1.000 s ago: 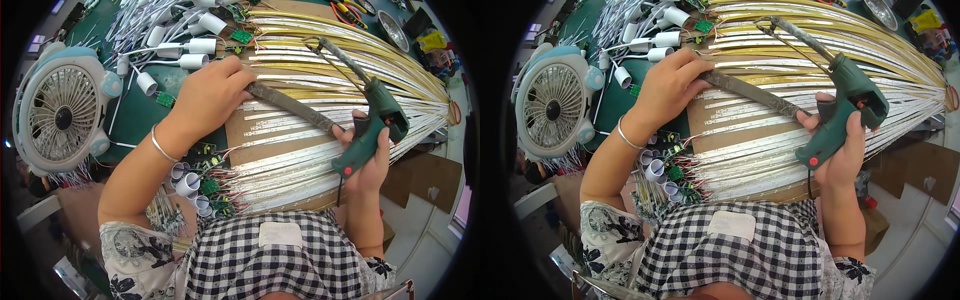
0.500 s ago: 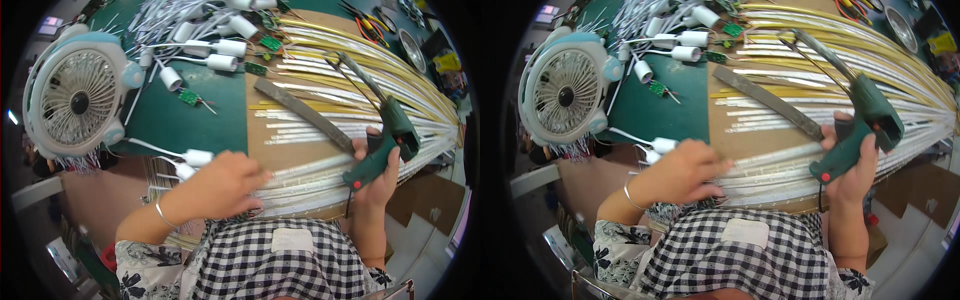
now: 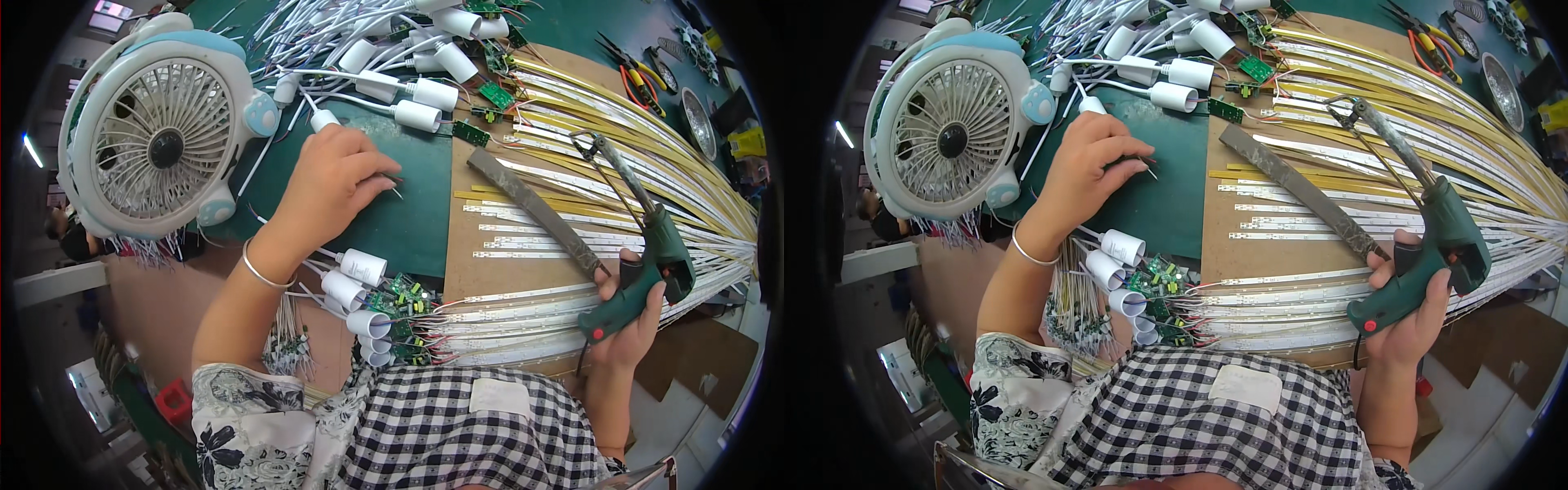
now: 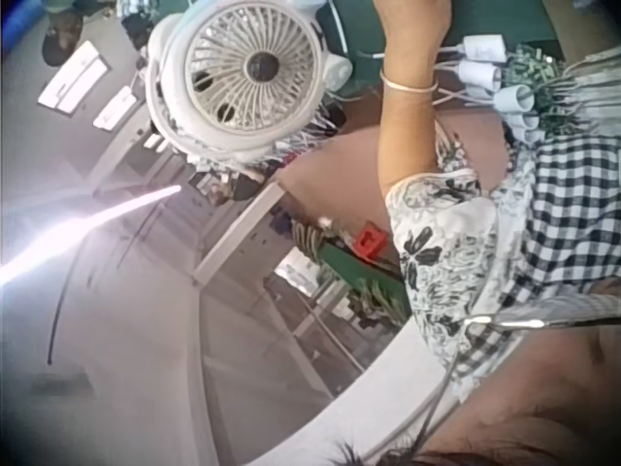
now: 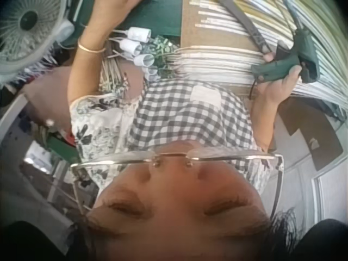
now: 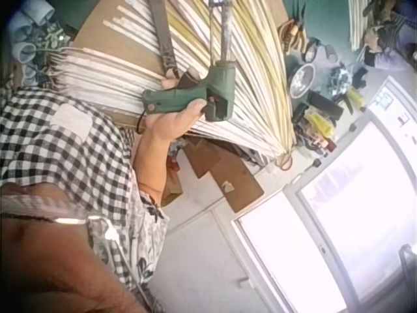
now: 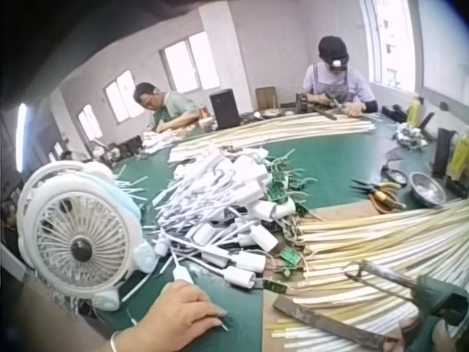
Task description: The recorder is using a glue gun to attach LED strips to circular bases as part of a lighting assembly process.
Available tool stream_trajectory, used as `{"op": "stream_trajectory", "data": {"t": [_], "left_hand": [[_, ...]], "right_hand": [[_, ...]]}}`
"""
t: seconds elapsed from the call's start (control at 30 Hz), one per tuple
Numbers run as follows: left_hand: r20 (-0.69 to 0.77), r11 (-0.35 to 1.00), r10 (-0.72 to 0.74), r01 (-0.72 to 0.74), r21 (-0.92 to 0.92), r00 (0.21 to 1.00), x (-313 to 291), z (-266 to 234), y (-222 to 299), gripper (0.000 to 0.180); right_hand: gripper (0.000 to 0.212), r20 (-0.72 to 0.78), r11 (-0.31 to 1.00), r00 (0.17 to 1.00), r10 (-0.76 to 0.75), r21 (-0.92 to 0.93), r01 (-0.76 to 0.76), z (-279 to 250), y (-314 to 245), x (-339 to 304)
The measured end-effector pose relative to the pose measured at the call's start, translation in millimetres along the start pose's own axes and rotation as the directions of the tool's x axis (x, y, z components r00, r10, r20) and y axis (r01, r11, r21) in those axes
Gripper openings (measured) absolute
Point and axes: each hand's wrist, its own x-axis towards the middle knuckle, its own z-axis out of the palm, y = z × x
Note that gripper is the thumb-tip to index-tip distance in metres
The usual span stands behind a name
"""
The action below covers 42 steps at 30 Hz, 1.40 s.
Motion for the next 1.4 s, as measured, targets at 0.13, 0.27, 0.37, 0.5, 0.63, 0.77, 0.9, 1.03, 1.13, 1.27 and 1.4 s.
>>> {"op": "stream_trajectory", "data": {"t": [0.13,0.27,0.37,0.5,0.63,0.77,0.9,1.03,1.13,1.27,1.4], "left_hand": [[0.010,1.000,-0.017,0.017,0.002,1.000,1,10,-5,0.016],[0.027,1.000,0.004,-0.004,0.009,1.000,3,12,-9,0.013],[0.095,0.999,-0.037,0.038,-0.006,0.995,6,10,-7,0.011],[0.215,0.983,-0.084,0.116,-0.142,0.973,12,4,10,0.008],[0.318,0.967,0.039,0.045,-0.250,0.947,9,14,44,0.006],[0.319,0.968,0.047,0.036,-0.247,0.947,1,18,68,0.006],[0.233,0.963,0.050,0.014,-0.268,0.971,-3,27,71,0.010],[0.238,0.964,0.033,0.032,-0.264,0.971,-4,28,74,0.009],[0.231,0.968,0.015,0.043,-0.247,0.973,-3,30,76,0.009],[0.201,0.975,0.013,0.033,-0.221,0.980,-2,34,79,0.011],[0.191,0.979,0.012,0.028,-0.201,0.982,1,36,81,0.012]], "right_hand": [[0.048,0.010,1.000,1.000,0.002,-0.019,-0.002,4,-3,-5],[0.049,0.029,1.000,1.000,0.008,-0.006,-0.008,7,-2,-8],[0.049,0.035,1.000,0.999,0.024,0.003,-0.024,9,-1,-12],[0.054,0.031,0.997,0.997,0.064,-0.034,-0.063,7,-4,-19],[0.066,0.070,0.982,0.991,0.116,-0.160,-0.104,2,-14,-33],[0.068,0.146,0.961,0.963,0.226,-0.195,-0.197,-8,-25,-55],[0.070,0.140,0.910,0.941,0.307,-0.334,-0.247,-14,-30,-69],[0.069,0.141,0.914,0.936,0.323,-0.301,-0.270,-17,-25,-73],[0.067,0.151,0.924,0.933,0.328,-0.256,-0.283,-15,-21,-73],[0.063,0.177,0.928,0.933,0.312,-0.267,-0.260,-16,-16,-75],[0.059,0.227,0.909,0.924,0.307,-0.358,-0.214,-18,-18,-75]]}}
